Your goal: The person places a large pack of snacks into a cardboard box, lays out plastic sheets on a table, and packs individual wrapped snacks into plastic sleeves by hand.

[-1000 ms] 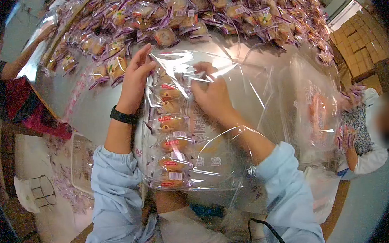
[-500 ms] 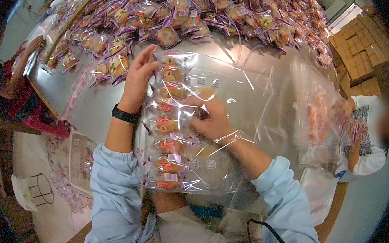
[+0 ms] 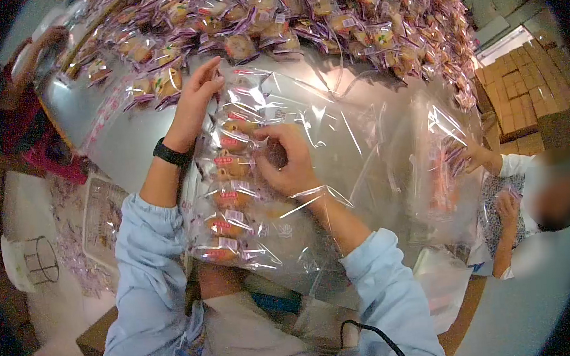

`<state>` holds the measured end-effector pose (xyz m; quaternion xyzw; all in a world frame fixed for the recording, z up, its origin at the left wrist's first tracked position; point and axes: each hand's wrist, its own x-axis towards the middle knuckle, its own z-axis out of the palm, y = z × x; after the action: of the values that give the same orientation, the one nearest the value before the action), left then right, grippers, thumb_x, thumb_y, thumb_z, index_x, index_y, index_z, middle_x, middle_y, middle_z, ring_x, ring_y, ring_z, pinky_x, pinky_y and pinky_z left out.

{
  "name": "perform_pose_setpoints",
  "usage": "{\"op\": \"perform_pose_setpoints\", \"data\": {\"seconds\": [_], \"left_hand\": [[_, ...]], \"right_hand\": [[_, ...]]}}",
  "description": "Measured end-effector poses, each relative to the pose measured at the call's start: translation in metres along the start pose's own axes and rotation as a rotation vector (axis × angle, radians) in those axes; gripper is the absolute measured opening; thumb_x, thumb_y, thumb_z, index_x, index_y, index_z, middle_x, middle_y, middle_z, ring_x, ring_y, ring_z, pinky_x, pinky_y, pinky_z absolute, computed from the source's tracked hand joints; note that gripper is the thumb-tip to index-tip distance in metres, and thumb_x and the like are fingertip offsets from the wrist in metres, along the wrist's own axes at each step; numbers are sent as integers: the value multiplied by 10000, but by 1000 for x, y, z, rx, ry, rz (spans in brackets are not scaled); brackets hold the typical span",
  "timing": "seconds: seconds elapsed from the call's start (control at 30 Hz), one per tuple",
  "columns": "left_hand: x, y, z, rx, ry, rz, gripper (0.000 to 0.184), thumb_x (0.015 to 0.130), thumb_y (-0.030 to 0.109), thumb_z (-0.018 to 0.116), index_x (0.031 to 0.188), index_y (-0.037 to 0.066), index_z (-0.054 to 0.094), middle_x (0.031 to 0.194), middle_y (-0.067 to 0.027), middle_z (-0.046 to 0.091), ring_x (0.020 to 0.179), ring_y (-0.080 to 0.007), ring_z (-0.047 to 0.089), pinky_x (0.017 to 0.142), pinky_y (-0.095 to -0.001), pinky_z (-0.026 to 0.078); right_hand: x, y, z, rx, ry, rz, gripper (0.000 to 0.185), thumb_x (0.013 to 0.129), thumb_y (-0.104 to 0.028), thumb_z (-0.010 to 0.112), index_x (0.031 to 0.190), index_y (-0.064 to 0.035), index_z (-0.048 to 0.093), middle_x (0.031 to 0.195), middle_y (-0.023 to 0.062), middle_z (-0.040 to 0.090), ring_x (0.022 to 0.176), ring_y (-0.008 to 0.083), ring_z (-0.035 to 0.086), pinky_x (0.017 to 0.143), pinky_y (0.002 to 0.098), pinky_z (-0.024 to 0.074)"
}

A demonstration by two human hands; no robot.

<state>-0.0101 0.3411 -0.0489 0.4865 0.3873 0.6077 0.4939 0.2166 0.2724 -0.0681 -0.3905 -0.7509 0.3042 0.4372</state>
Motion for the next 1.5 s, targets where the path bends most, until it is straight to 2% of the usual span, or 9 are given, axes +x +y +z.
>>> {"op": "perform_pose_setpoints", "data": {"seconds": [0.17, 0.3, 0.47, 0.57, 0.73, 0.83, 1.0, 1.17, 1.5], "left_hand": [[-41, 41, -9, 292, 105, 42, 597, 989, 284, 637, 1478, -7, 456, 1035, -34, 539, 936, -134, 485, 881, -282, 428], [-108, 38, -23, 301, 51, 28, 582, 1019, 277, 586, 1514, 21, 418, 1450, -128, 534, 1286, -188, 514, 1080, -341, 400], [-142, 43, -32, 956, 168, 391, 227, 956, 156, 610, 1121, 43, 717, 1108, -189, 716, 1086, -366, 654, 1005, -397, 477], [-153, 43, -46, 949, 204, 165, 226, 939, 134, 606, 1118, 43, 710, 1070, -161, 718, 1028, -345, 659, 946, -424, 491], [-150, 38, -33, 1164, 215, 443, 125, 833, 103, 641, 945, 59, 671, 952, -115, 693, 943, -336, 635, 876, -443, 481], [-148, 37, -35, 1210, 189, 412, 103, 820, 86, 636, 919, 71, 662, 955, -102, 682, 947, -319, 627, 864, -435, 471], [-145, 25, -41, 1171, 216, 416, 109, 799, 83, 649, 908, 88, 650, 985, -66, 674, 950, -287, 621, 842, -420, 462], [-144, 28, -38, 1157, 208, 360, 96, 797, 85, 655, 893, 87, 661, 990, -66, 687, 965, -287, 625, 850, -419, 463], [-146, 36, -35, 1206, 204, 308, 95, 806, 89, 650, 901, 91, 652, 1008, -64, 673, 1028, -285, 606, 891, -418, 447]], "right_hand": [[-8, -10, 0, 103, 63, -24, 282, 809, -47, 742, 1071, -49, 637, 951, 75, 607, 871, 196, 585, 786, 326, 493], [-48, -8, -14, 47, -52, 115, 313, 846, -63, 794, 1096, -56, 605, 946, 8, 609, 758, 90, 566, 685, 260, 485], [-46, -34, -21, 13, -163, 187, 420, 813, -184, 866, 1155, -87, 643, 863, -23, 612, 754, 82, 557, 670, 261, 473], [-45, -42, -20, -84, -156, 104, 559, 797, -207, 879, 1286, -90, 635, 898, 7, 629, 774, 123, 584, 692, 293, 492], [-43, -26, -18, -195, -212, -123, 608, 774, -190, 880, 1316, -88, 623, 966, 61, 647, 801, 157, 597, 714, 317, 507], [-43, -41, -18, -146, -131, -83, 341, 745, -328, 852, 881, -61, 690, 872, 148, 657, 780, 332, 636, 696, 441, 501], [-50, -8, -18, -187, -279, -128, 912, 657, -325, 953, 1410, -72, 503, 1167, 81, 608, 943, 191, 590, 821, 363, 508], [-43, -27, -26, -248, -333, -34, 1084, 568, -437, 988, 1444, -79, 459, 1237, 75, 584, 989, 207, 566, 865, 364, 484], [-39, -41, -27, -252, -276, -168, 649, 691, -314, 892, 1250, -94, 646, 1285, 172, 595, 1070, 336, 620, 938, 438, 506]]}}
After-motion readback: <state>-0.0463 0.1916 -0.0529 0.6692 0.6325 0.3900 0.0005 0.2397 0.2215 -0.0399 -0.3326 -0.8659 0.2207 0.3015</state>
